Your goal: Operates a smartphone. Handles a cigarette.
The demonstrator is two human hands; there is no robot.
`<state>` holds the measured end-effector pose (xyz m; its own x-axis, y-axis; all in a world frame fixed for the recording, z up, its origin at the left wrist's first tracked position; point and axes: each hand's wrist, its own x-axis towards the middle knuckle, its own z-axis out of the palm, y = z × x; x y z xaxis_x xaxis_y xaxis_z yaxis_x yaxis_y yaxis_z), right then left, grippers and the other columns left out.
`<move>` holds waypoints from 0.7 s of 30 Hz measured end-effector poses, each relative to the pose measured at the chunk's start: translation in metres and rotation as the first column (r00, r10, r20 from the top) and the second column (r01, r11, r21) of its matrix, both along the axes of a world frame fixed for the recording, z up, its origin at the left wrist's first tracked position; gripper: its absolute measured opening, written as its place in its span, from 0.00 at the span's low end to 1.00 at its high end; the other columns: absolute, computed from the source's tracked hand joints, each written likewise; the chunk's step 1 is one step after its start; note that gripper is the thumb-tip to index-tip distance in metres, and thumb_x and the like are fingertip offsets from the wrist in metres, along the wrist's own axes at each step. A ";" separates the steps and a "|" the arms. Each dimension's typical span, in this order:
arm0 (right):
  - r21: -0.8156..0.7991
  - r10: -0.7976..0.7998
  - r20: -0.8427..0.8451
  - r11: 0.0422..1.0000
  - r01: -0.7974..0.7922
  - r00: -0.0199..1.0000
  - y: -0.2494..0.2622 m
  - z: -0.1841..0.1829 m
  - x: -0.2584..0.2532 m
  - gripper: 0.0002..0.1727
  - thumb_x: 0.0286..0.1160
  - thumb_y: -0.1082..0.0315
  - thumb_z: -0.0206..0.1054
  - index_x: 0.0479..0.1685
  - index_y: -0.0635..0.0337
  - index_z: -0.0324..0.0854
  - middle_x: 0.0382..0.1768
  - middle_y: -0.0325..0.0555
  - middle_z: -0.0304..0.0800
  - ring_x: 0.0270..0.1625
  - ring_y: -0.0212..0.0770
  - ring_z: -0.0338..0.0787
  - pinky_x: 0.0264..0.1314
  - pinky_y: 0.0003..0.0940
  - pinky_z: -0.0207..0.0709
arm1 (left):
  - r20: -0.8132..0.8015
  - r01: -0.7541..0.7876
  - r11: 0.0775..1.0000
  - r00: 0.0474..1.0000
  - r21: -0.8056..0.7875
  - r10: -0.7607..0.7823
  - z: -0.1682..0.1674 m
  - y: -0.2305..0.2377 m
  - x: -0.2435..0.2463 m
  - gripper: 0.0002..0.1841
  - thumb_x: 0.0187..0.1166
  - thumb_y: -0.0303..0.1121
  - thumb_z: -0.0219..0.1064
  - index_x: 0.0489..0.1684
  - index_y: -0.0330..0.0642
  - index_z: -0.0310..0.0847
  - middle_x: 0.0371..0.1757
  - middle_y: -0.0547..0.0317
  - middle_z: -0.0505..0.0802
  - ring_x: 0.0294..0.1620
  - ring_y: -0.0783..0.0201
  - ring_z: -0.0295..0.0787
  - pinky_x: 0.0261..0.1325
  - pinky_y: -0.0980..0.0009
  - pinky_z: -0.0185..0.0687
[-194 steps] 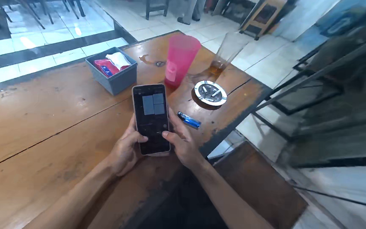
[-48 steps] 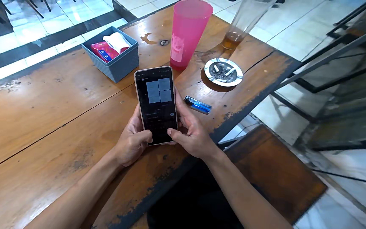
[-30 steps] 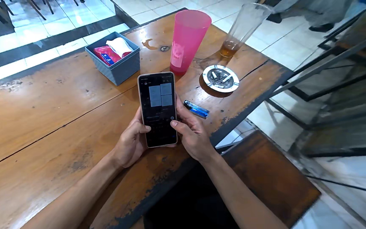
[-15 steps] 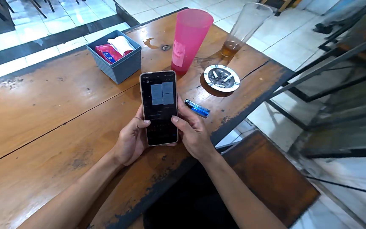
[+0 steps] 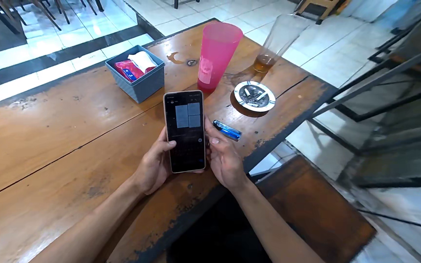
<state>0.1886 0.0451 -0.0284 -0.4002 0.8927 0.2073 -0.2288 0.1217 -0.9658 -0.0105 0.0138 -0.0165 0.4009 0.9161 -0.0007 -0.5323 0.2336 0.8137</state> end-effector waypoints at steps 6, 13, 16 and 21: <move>0.011 0.015 -0.009 1.000 -0.015 1.000 0.000 0.000 0.000 0.35 0.86 0.55 0.45 0.94 0.51 0.56 0.87 0.44 0.68 0.82 0.40 0.76 0.81 0.39 0.73 | -0.044 -0.063 0.997 0.997 -0.040 0.061 0.004 0.000 0.005 0.28 0.92 0.29 0.46 0.91 0.58 0.48 0.69 0.39 0.85 0.65 0.41 0.88 0.65 0.40 0.87; 0.014 0.043 -0.022 0.999 -0.043 0.999 0.000 0.000 0.001 0.36 0.87 0.52 0.46 0.96 0.49 0.53 0.88 0.44 0.67 0.83 0.41 0.74 0.83 0.40 0.71 | 0.015 -0.019 1.000 1.000 0.010 0.018 -0.001 0.000 0.001 0.32 0.84 0.30 0.52 0.89 0.60 0.51 0.69 0.42 0.84 0.66 0.43 0.87 0.66 0.42 0.86; -0.009 0.038 -0.032 0.999 -0.038 0.999 0.001 0.000 0.001 0.38 0.83 0.54 0.49 0.96 0.46 0.52 0.82 0.45 0.75 0.77 0.39 0.80 0.77 0.37 0.76 | 0.013 -0.020 1.000 1.000 0.011 0.020 0.001 0.000 0.001 0.32 0.80 0.29 0.51 0.88 0.60 0.52 0.69 0.45 0.85 0.67 0.47 0.87 0.67 0.44 0.86; -0.041 0.038 -0.033 0.998 -0.039 0.999 0.001 0.000 0.001 0.40 0.81 0.51 0.52 0.96 0.43 0.49 0.79 0.47 0.78 0.75 0.41 0.82 0.75 0.39 0.78 | 0.004 -0.021 1.000 1.000 -0.011 0.021 0.001 -0.001 0.000 0.33 0.79 0.28 0.47 0.88 0.62 0.53 0.70 0.47 0.84 0.69 0.49 0.85 0.69 0.46 0.84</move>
